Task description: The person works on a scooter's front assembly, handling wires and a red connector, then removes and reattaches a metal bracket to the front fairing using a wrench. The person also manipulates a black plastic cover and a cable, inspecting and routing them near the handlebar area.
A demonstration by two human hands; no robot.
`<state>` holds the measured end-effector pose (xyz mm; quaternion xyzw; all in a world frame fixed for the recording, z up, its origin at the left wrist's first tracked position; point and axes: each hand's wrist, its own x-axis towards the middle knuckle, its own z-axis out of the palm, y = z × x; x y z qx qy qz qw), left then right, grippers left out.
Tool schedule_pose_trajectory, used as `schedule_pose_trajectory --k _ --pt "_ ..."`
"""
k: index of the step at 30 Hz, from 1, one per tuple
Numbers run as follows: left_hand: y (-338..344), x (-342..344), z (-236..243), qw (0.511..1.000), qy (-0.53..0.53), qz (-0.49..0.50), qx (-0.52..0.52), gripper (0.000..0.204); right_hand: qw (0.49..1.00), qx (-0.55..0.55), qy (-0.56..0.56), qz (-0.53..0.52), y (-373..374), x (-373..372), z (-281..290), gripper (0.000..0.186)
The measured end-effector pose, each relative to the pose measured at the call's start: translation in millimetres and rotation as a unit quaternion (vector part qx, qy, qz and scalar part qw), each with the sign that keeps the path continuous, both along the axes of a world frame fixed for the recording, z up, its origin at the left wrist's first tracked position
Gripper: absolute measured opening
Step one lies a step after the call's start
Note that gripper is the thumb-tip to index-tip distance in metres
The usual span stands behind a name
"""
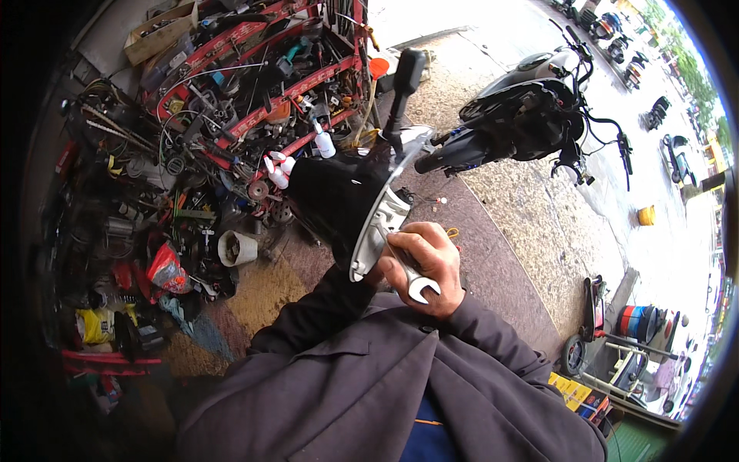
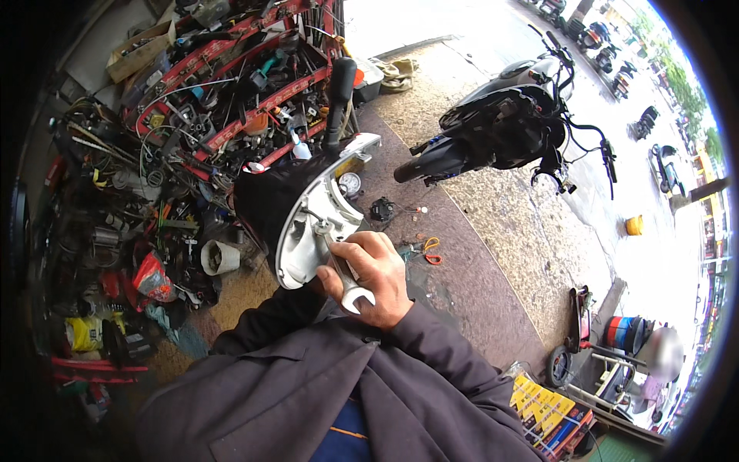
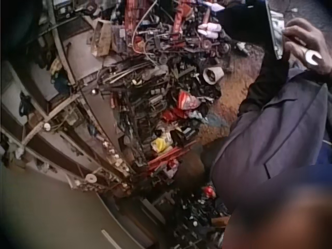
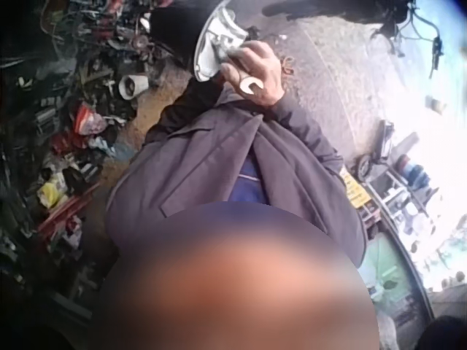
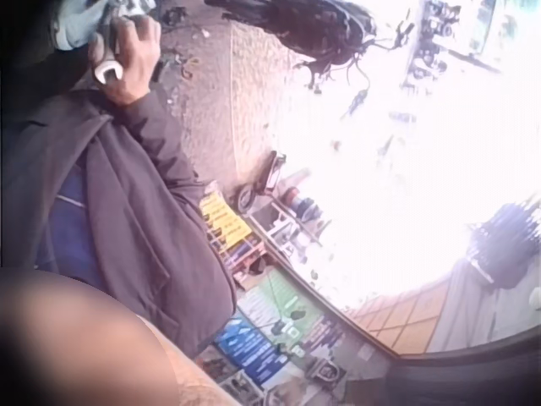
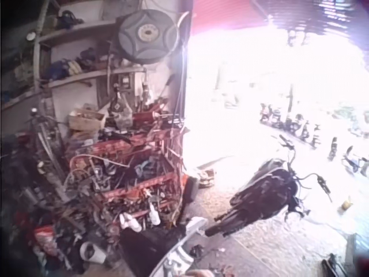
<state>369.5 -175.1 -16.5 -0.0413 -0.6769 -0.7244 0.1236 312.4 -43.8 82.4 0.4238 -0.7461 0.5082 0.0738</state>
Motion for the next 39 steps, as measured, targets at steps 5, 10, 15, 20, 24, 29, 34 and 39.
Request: schedule_pose_trajectory --k 5,10,15,20,24,29,34,39 --pt "-16 -11 -10 1.000 -0.005 -0.009 -0.028 0.039 0.999 0.026 0.026 -0.034 -17 -3 -3 0.019" --pt "-27 -22 -24 0.998 -0.017 -0.029 -0.059 0.040 0.996 -0.030 -0.056 -0.068 -25 -3 -6 0.017" --pt "-33 -24 -39 0.991 -0.018 -0.030 -0.126 0.041 0.977 -0.023 -0.191 -0.095 -27 0 -14 0.015" --pt "-35 -27 -53 0.981 0.004 -0.029 -0.193 0.042 0.973 -0.053 -0.197 -0.105 -30 -2 -30 0.018" --pt "-42 -30 -66 0.958 0.050 -0.019 -0.283 0.042 0.984 -0.045 -0.143 -0.097 -16 1 -33 0.026" --pt "-57 -25 -80 0.867 0.155 0.046 -0.472 0.044 0.984 0.045 -0.143 -0.091 1 8 -28 0.032" --pt "-72 -10 -91 0.786 0.221 0.097 -0.568 0.045 0.960 0.018 -0.264 -0.087 -10 17 -27 0.042" --pt "-80 -5 -124 0.683 0.248 0.159 -0.668 0.052 0.948 0.081 -0.306 -0.022 -13 15 -18 0.039"
